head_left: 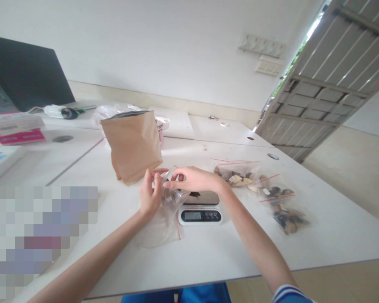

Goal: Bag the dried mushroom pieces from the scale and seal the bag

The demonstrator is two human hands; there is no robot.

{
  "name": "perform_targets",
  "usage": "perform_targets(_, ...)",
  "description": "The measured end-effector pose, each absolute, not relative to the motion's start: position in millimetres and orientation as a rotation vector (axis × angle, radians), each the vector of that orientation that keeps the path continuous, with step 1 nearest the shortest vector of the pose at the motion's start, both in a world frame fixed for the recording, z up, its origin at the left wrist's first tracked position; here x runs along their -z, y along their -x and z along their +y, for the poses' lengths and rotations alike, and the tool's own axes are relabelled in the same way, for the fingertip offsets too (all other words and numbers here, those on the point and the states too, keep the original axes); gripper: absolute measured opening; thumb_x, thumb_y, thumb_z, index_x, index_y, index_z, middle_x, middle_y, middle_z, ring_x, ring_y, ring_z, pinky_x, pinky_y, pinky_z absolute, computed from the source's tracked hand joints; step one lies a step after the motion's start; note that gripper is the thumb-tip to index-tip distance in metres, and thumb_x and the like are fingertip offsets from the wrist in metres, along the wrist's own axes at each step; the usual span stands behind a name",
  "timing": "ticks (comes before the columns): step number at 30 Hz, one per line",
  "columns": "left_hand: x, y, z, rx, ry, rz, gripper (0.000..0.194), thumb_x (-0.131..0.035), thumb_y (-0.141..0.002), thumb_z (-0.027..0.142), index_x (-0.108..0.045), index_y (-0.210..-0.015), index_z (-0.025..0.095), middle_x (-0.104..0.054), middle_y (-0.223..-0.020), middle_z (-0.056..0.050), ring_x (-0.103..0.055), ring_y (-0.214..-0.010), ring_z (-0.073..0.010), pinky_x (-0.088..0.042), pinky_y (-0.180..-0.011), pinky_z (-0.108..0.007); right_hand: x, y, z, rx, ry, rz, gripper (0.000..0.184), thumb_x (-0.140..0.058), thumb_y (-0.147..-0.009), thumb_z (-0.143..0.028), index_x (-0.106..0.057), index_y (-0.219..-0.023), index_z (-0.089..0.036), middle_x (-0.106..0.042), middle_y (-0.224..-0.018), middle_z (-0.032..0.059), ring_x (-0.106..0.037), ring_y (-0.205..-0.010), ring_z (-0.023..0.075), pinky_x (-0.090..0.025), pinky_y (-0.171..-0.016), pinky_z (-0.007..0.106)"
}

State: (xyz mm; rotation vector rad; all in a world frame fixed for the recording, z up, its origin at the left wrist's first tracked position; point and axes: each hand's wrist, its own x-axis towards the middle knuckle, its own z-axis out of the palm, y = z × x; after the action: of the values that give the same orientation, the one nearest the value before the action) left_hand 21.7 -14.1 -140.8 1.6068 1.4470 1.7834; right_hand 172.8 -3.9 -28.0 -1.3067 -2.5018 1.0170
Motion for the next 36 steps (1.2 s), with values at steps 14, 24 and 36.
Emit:
perform_targets(14,145.0,-24.3,-14.5,-1.995,-1.579,1.325,0.033,-0.034,-0.094,0.047,-0.052,-0.087,0.02,-0.071,-0.095,-0.006,-0.068,-0.087,-0.0173,-0.049,-0.073,-0.029,4.2,-168.8,-19.1,-0.918,0.976,-2.374,0.038,-0.031,-0.099,-0.043,-0.057,-0.108,-0.016,-0.062,-0.103,0.0068,-0.059,-0.093,0.0148,-0.048,-0.08,0.026)
perform_targets(24,133.0,-19.8,-9.3,-1.998,-1.473,1.499,0.027,-0.035,-0.093,0.038,-0.053,-0.083,0.021,-0.071,-0.092,-0.004,-0.064,-0.077,-0.0168,-0.045,-0.069,-0.029,22.0,-212.9,5.0,-0.384,1.721,-2.579,0.036,-0.064,-0.08,-0.04,-0.061,-0.109,-0.019,-0.06,-0.116,0.0143,-0.065,-0.091,0.0267,-0.051,-0.074,0.038)
perform_targets(36,134.7,-21.0,-10.2,-2.0,-1.476,1.496,0.029,-0.033,-0.093,0.037,-0.055,-0.085,0.02,-0.07,-0.091,-0.003,-0.06,-0.071,-0.0148,-0.043,-0.069,-0.028,38.5,-186.2,10.5,-0.385,1.971,-2.854,0.031,-0.073,-0.072,-0.018,-0.064,-0.102,-0.016,-0.064,-0.113,0.0137,-0.068,-0.081,0.0224,-0.048,-0.059,0.027)
